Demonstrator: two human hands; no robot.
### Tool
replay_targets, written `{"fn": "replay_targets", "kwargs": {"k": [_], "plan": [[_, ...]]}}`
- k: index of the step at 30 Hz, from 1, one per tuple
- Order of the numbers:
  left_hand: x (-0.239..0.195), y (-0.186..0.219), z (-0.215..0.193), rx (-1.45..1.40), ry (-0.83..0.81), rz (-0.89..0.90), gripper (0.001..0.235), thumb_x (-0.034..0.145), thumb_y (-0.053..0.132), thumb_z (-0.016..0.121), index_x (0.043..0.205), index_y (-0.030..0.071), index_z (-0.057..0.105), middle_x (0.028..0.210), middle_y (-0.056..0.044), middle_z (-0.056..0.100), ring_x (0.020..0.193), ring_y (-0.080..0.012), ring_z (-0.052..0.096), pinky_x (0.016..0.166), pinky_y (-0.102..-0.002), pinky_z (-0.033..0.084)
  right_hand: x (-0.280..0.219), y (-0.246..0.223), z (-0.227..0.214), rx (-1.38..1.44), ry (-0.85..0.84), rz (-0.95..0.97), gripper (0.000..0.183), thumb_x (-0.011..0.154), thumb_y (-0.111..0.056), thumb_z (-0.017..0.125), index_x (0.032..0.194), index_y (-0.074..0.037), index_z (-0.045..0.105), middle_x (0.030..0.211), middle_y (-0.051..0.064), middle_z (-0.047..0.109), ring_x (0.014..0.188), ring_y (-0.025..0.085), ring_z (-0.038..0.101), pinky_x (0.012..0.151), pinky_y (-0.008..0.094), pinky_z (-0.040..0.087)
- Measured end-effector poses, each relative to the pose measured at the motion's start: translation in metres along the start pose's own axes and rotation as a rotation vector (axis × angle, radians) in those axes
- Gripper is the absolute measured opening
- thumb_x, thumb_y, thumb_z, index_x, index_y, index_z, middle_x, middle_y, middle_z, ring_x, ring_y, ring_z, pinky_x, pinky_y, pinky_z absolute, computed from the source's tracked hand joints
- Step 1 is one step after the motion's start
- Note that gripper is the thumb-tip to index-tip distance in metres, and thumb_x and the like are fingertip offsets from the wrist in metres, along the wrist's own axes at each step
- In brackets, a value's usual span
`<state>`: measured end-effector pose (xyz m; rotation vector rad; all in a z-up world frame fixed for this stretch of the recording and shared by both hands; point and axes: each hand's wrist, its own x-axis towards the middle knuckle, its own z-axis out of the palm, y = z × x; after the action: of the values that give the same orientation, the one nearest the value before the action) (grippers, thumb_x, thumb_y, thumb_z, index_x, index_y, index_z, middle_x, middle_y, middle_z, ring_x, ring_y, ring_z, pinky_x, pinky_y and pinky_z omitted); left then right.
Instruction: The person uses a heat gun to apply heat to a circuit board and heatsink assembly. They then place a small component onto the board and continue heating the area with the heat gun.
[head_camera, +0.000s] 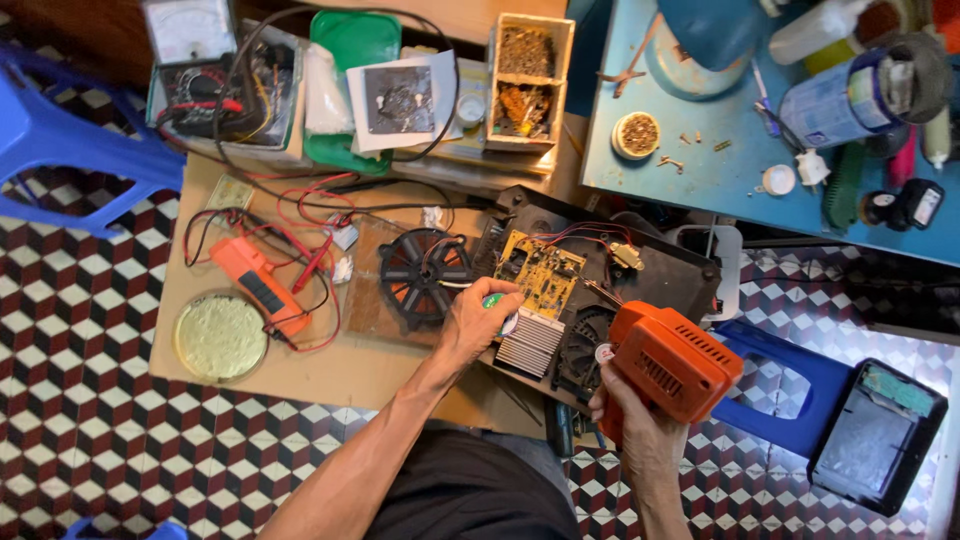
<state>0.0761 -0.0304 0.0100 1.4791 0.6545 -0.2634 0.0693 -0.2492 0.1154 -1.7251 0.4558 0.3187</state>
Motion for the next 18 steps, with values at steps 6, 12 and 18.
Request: {"fn": "replay_targets", "kwargs": {"k": [6, 12, 18], "plan": [[0.045, 0.069, 0.033, 0.007, -0.04, 0.111, 0.035, 0.086, 0.034, 0.069, 0.1, 0.003, 0.074, 0.087, -0.014, 0.076, 0.081, -0.0176, 0.072, 0.073, -0.034, 0.056, 0.028, -0.027, 0.011, 0.156, 0.06, -0.097, 0.021, 0.088, -0.007, 0.073, 0.105, 0.003, 0.066, 0.07, 0.008, 0.066, 0.059, 0.015, 0.066, 0.053, 0.028, 0.055], [0.114, 0.126, 0.065, 0.303, 0.015, 0.34, 0.028, 0.092, 0.033, 0.068, 0.099, 0.008, 0.076, 0.097, -0.015, 0.071, 0.086, -0.0234, 0.07, 0.074, -0.038, 0.055, 0.093, -0.055, 0.012, 0.122, 0.06, -0.179, 0.015, 0.089, -0.011, 0.071, 0.1, -0.001, 0.066, 0.069, 0.005, 0.067, 0.055, 0.013, 0.064, 0.051, 0.027, 0.054], [0.163, 0.141, 0.086, 0.49, 0.094, 0.371, 0.025, 0.089, 0.027, 0.067, 0.101, 0.007, 0.071, 0.103, -0.024, 0.074, 0.09, -0.034, 0.073, 0.08, -0.043, 0.057, 0.137, -0.069, 0.014, 0.199, 0.051, -0.141, 0.015, 0.087, -0.009, 0.071, 0.098, -0.001, 0.065, 0.061, 0.007, 0.063, 0.047, 0.014, 0.059, 0.046, 0.027, 0.05]]}}
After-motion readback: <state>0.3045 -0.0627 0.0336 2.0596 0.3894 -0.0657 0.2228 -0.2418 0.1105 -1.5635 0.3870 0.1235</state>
